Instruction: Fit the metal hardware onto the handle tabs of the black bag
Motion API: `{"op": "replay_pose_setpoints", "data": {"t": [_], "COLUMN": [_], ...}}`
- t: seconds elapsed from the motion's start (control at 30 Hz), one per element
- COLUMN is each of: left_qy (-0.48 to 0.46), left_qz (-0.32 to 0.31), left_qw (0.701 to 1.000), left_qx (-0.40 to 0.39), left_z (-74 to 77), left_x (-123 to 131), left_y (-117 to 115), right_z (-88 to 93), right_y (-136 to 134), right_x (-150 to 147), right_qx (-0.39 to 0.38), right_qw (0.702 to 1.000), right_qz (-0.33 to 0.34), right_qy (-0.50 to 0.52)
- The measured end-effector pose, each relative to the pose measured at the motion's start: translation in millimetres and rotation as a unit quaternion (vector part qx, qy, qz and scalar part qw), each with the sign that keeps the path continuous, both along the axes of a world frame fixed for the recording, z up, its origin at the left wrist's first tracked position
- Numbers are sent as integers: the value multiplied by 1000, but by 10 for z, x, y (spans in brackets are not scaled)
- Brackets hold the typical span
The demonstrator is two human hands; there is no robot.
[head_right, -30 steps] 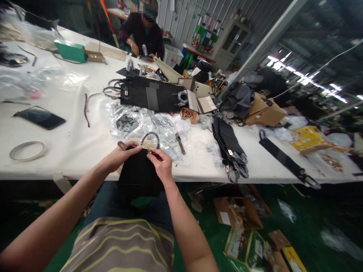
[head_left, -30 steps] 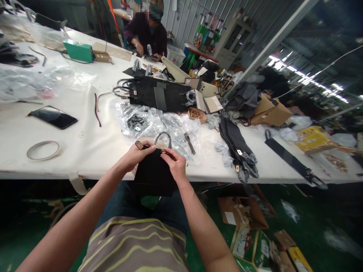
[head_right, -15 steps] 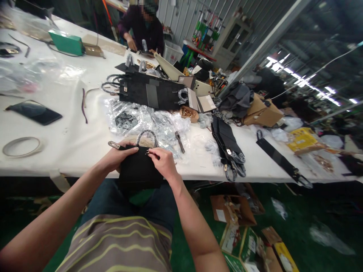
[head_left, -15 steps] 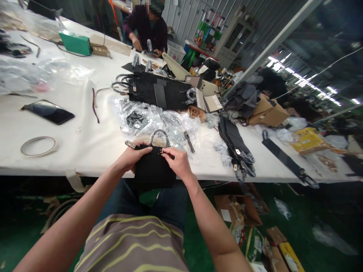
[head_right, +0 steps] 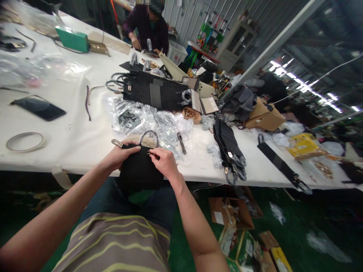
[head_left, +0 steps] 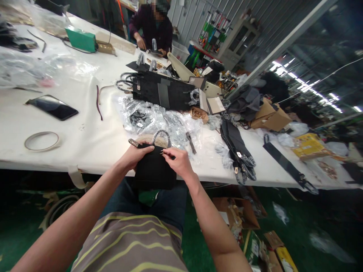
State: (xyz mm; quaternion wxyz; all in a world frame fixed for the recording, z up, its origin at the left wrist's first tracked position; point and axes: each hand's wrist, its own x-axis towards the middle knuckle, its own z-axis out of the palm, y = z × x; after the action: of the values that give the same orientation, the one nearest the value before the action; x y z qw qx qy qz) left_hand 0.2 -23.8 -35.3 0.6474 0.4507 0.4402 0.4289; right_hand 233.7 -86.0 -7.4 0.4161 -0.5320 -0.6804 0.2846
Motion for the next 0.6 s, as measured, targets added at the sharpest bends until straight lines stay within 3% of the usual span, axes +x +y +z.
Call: {"op": "replay_pose_setpoints", "data": {"t": [0.2,0.4,0.6], "left_qy": [-24,-5,-10], "left_qz": [2,5,11], "left_qw": [999,1000,999], "left_qx": [-43,-30,-31], "left_z": [34,4,11], "left_x": [10,18,35], "left_y": [-25,-22,-37], "right_z": [-59,-14,-29], "right_y": [-13,12,38], "right_x": [-57,3,-41], "right_qx": [37,31,56], "right_qw": [998,995,991], "right_qz": [8,54,34], "right_qy": [-46,-83,-119]}}
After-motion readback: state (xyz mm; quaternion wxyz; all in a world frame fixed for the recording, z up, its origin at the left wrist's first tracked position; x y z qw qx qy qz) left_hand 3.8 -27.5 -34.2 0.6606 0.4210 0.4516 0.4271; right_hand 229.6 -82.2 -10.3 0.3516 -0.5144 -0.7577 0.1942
